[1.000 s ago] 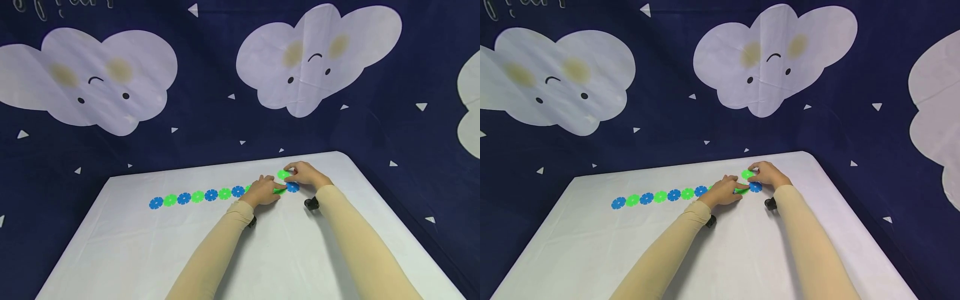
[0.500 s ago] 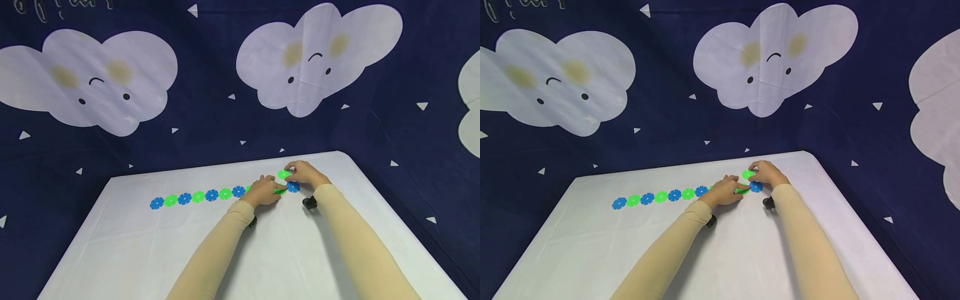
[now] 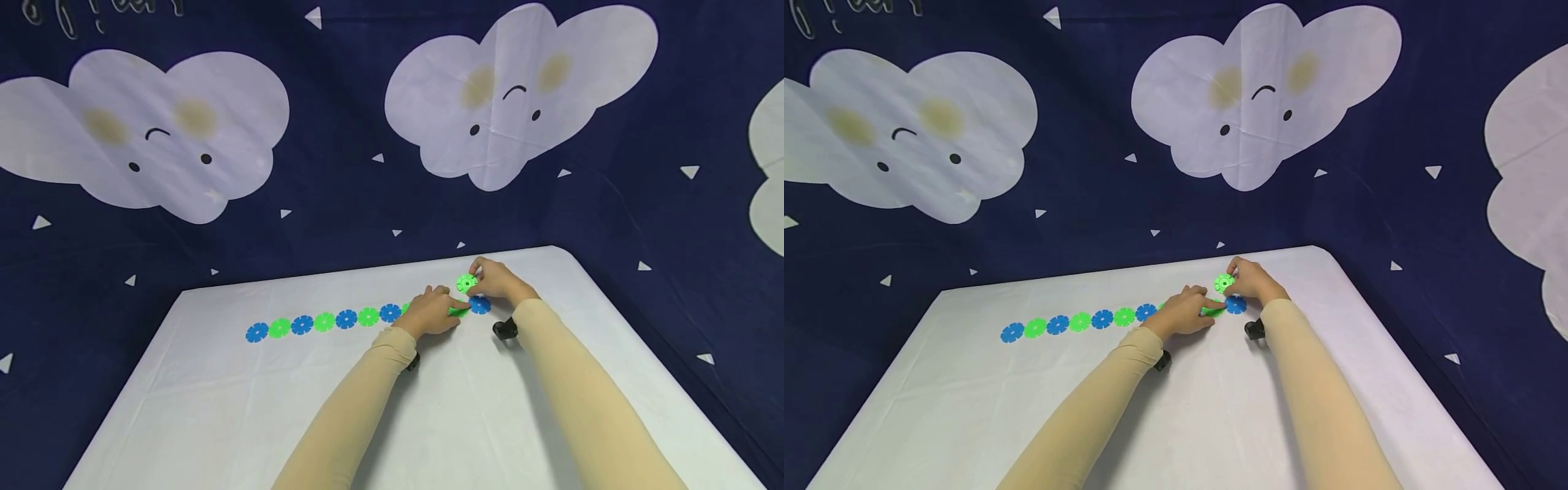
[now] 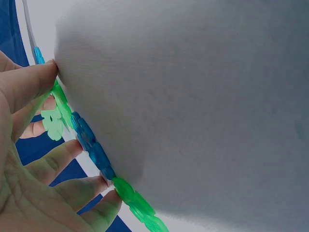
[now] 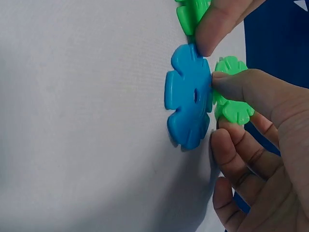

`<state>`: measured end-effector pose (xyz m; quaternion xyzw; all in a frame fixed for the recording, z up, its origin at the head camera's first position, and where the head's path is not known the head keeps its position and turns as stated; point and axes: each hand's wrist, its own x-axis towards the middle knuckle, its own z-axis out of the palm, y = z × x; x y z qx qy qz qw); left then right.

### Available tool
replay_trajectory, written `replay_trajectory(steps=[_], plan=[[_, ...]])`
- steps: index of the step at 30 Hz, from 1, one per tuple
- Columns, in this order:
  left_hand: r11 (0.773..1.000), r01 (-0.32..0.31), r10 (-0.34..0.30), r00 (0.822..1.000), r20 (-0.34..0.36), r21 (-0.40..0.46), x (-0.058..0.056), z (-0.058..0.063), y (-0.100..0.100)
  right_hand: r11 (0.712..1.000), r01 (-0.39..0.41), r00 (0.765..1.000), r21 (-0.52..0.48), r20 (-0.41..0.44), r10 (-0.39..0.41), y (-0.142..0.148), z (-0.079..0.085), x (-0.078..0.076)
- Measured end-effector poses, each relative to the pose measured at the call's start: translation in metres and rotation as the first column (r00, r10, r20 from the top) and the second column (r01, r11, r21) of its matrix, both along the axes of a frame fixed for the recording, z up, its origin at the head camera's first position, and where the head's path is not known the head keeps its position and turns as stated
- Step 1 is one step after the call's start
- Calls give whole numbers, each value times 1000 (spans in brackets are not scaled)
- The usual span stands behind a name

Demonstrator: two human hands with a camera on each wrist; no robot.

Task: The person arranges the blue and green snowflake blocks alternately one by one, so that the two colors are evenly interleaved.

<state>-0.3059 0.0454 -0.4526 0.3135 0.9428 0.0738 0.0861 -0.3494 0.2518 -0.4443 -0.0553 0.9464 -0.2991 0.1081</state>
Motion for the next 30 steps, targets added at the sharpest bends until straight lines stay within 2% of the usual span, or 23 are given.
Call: replay_trajectory(steps=[13, 20, 25, 30], plan=[[1000, -5, 5, 1000, 8, -2, -3, 6, 7, 997, 56, 998, -55, 7, -56, 27, -6, 0], [995, -23, 20, 999, 39, 94, -11, 6, 12, 997, 55, 998, -55, 16, -54, 50, -8, 7], [990, -48, 47, 999, 11, 132, -13, 6, 19, 995, 79, 996, -64, 39, -76, 63, -8, 11], [981, -63, 66, 998, -10, 184, -16, 0, 27, 994, 96, 995, -55, 45, -93, 72, -8, 14]])
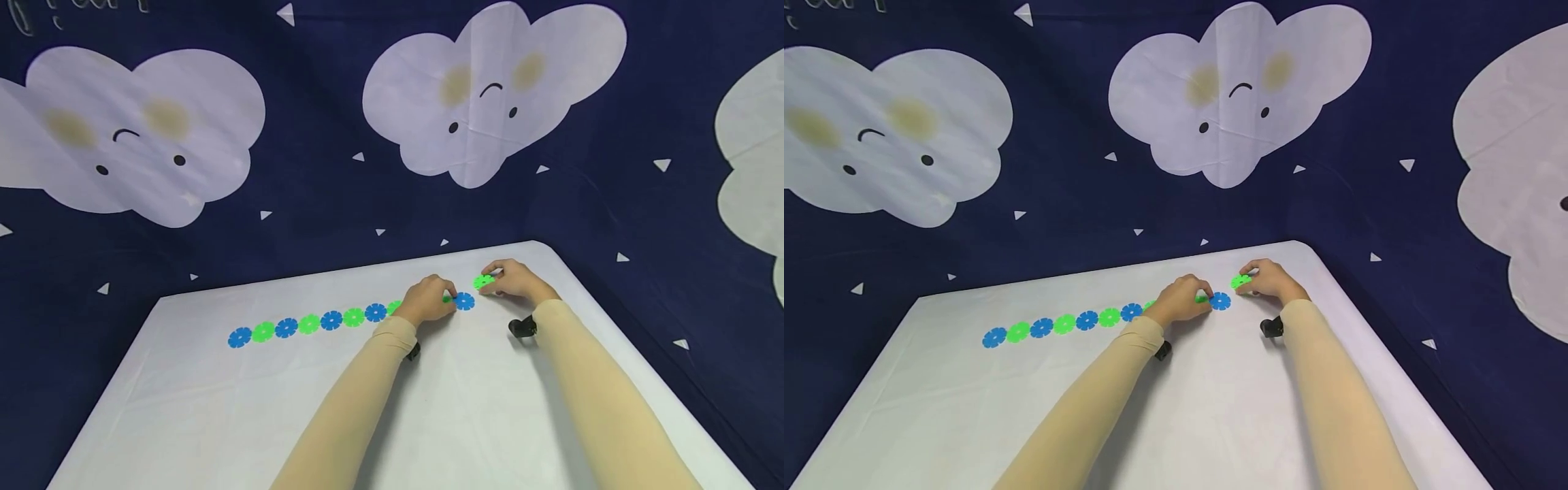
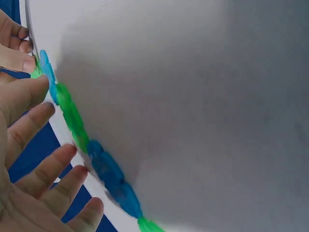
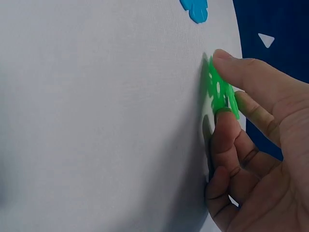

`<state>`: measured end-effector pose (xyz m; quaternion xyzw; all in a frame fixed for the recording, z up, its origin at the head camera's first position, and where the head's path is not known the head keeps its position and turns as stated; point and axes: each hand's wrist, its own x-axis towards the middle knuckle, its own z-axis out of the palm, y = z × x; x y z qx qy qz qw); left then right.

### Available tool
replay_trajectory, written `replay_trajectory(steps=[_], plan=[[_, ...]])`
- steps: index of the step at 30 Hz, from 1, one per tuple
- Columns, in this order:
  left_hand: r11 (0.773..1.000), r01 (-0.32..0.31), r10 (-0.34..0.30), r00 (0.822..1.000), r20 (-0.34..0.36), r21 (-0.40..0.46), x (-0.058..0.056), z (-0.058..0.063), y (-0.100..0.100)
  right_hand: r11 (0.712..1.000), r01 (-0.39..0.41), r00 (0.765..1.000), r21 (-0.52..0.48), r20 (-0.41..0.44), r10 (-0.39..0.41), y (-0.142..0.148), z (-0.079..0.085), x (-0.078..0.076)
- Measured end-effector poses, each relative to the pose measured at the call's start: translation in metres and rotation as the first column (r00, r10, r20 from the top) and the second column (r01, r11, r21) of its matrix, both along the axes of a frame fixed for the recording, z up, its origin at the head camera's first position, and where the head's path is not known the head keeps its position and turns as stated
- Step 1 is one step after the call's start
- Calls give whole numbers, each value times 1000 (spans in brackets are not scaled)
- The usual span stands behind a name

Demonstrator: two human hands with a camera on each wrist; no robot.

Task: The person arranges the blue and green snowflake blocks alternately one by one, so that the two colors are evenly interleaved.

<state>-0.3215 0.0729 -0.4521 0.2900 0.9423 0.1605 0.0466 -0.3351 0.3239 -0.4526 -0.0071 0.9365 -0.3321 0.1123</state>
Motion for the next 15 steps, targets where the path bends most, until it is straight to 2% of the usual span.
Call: replay_trajectory(steps=[6, 11, 15], plan=[[997, -64, 64, 998, -12, 33, -3, -5, 3, 999, -13, 1000, 43, -15, 13, 1, 2, -3], [996, -77, 79, 996, -32, 50, -4, -8, 5, 997, -26, 999, 79, -39, 29, 0, 6, -1], [996, -86, 87, 995, -44, 33, -4, -11, 8, 995, -33, 998, 95, -42, 37, -3, 4, 0]])
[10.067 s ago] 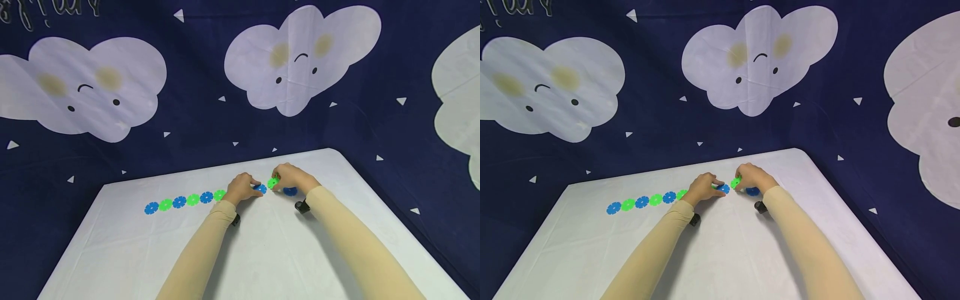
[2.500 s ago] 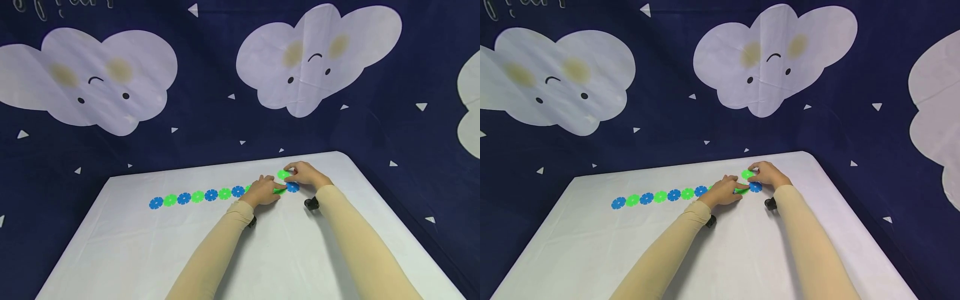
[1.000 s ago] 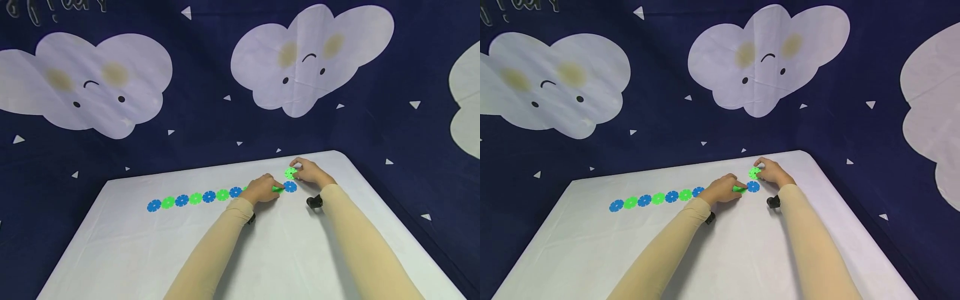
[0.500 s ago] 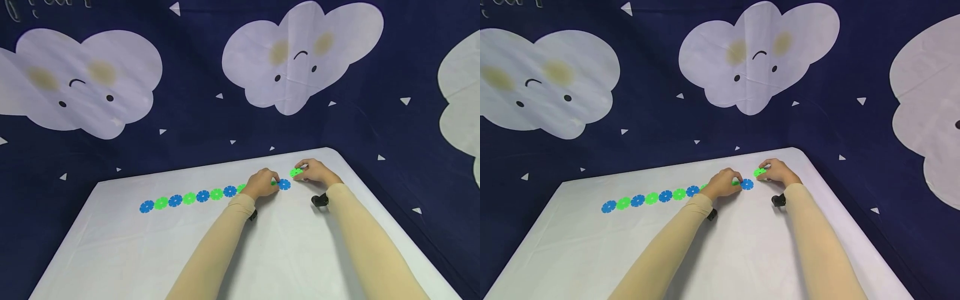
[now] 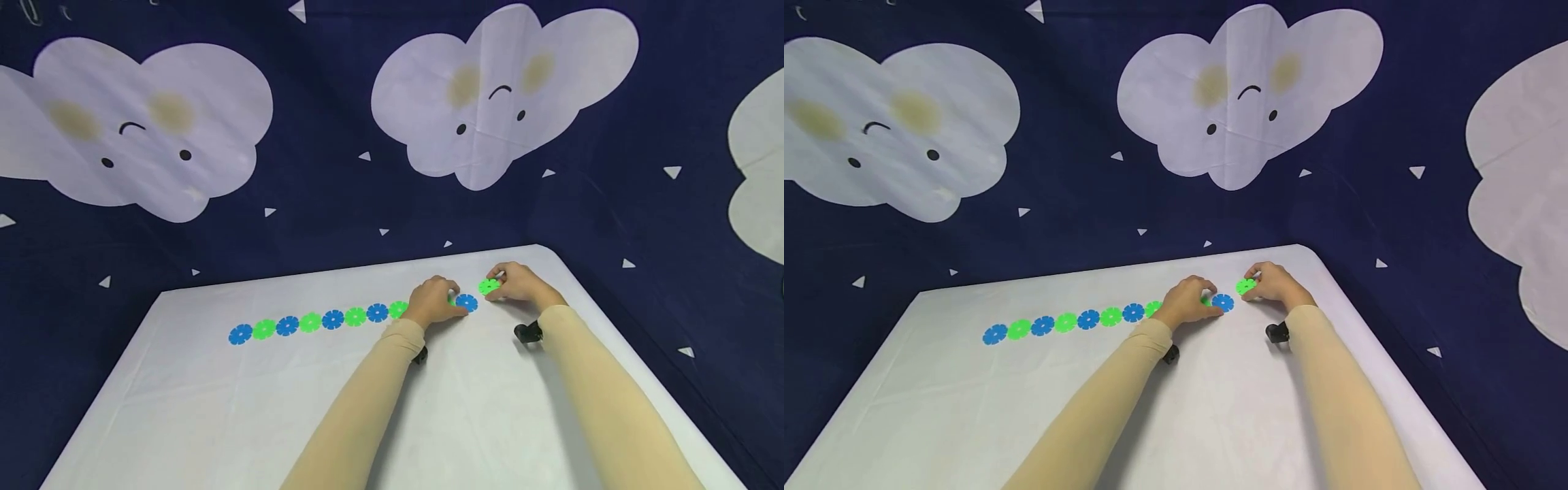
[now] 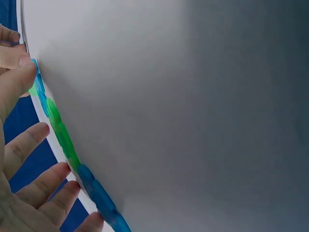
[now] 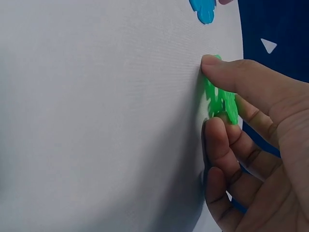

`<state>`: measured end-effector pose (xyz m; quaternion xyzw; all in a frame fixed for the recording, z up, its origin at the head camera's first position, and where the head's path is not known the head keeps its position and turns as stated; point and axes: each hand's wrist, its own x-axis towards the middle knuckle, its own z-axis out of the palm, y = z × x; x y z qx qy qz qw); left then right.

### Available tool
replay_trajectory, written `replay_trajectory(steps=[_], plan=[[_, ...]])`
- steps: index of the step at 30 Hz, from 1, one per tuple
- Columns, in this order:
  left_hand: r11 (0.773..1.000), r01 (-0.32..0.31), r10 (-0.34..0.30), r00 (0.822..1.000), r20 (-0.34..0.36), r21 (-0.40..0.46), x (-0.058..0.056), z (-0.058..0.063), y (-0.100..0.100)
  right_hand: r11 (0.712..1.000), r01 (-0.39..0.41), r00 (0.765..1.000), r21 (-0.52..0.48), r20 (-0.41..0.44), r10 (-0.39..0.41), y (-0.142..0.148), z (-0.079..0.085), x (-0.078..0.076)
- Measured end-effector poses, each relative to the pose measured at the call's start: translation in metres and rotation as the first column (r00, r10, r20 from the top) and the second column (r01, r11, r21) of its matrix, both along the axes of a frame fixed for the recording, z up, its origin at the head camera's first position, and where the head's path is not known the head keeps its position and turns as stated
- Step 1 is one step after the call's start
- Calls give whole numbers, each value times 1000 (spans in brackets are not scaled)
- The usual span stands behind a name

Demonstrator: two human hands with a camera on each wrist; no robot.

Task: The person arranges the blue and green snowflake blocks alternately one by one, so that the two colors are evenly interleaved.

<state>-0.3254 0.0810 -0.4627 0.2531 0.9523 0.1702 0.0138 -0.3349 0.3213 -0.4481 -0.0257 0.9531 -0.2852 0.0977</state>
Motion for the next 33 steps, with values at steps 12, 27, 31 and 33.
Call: replay_trajectory(steps=[12, 27, 31, 33], plan=[[999, -23, 22, 999, -33, -38, 6, 0, 12, 1000, 8, 1000, 20, -24, -7, 1, -3, 0], [999, -11, 9, 999, -45, -48, 5, 1, 9, 995, -98, 995, 22, -14, 98, 4, 1, 9], [999, -11, 10, 999, -35, -47, 6, 2, 9, 992, -123, 992, 16, -16, 123, 3, 2, 12], [999, -12, 10, 999, -32, -46, 6, 2, 9, 991, -132, 991, 12, -18, 132, 2, 2, 12]])
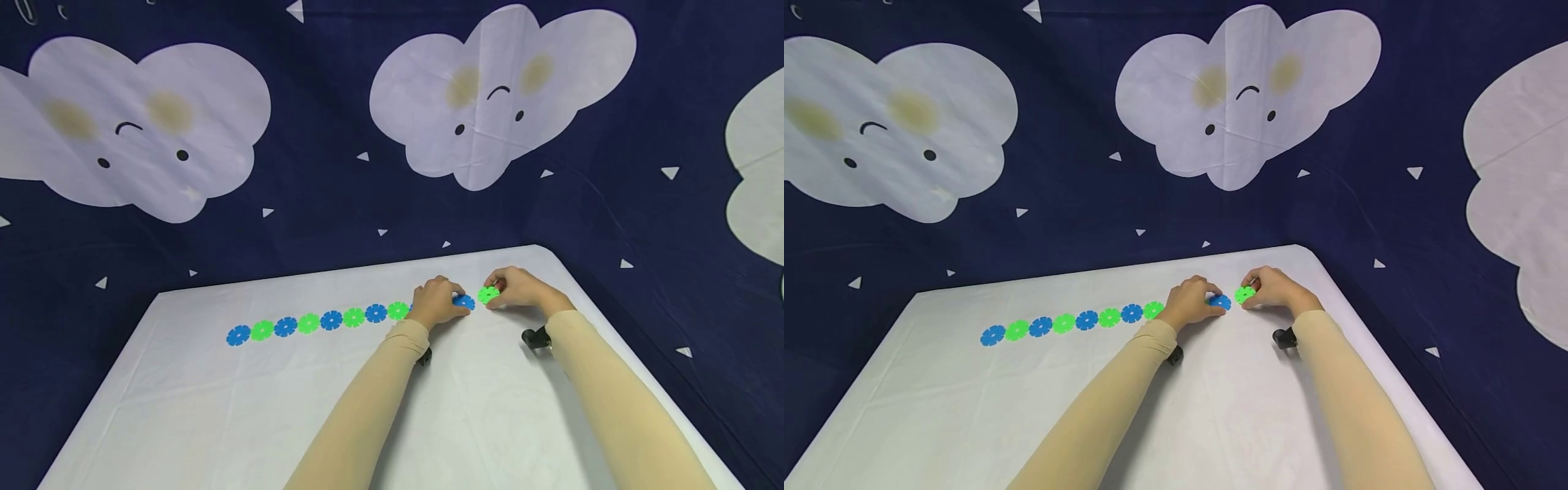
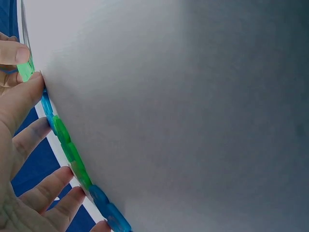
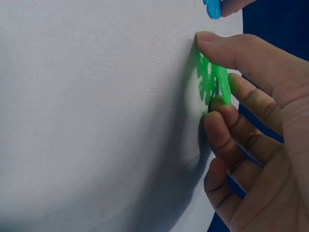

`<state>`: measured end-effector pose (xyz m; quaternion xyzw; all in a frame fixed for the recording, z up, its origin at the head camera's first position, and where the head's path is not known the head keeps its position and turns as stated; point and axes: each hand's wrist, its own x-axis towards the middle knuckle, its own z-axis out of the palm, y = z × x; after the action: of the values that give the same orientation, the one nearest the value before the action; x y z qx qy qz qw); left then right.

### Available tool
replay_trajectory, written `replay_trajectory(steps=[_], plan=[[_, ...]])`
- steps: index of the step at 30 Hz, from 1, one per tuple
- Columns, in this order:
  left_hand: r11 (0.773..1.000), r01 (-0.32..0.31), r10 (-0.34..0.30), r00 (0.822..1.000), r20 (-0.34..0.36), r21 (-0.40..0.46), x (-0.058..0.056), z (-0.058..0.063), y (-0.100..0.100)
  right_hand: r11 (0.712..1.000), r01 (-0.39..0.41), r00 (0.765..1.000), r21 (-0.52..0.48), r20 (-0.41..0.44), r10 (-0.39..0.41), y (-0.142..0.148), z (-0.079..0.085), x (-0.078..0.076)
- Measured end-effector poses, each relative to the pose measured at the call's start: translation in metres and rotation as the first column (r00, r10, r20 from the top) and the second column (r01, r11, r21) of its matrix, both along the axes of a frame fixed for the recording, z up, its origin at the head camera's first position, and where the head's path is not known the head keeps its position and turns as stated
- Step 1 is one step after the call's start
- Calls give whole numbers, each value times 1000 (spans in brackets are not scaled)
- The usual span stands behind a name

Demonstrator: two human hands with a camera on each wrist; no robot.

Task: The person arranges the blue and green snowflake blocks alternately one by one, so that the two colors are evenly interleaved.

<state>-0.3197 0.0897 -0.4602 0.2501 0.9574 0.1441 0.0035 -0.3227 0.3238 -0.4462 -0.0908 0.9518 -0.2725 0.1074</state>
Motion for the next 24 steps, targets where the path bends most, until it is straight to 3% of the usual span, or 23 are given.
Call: replay_trajectory(steps=[24], plan=[[1000, 13, -13, 1000, 6, -18, 1, -1, -1, 999, -36, 999, -15, -8, 36, -9, -4, 3]])
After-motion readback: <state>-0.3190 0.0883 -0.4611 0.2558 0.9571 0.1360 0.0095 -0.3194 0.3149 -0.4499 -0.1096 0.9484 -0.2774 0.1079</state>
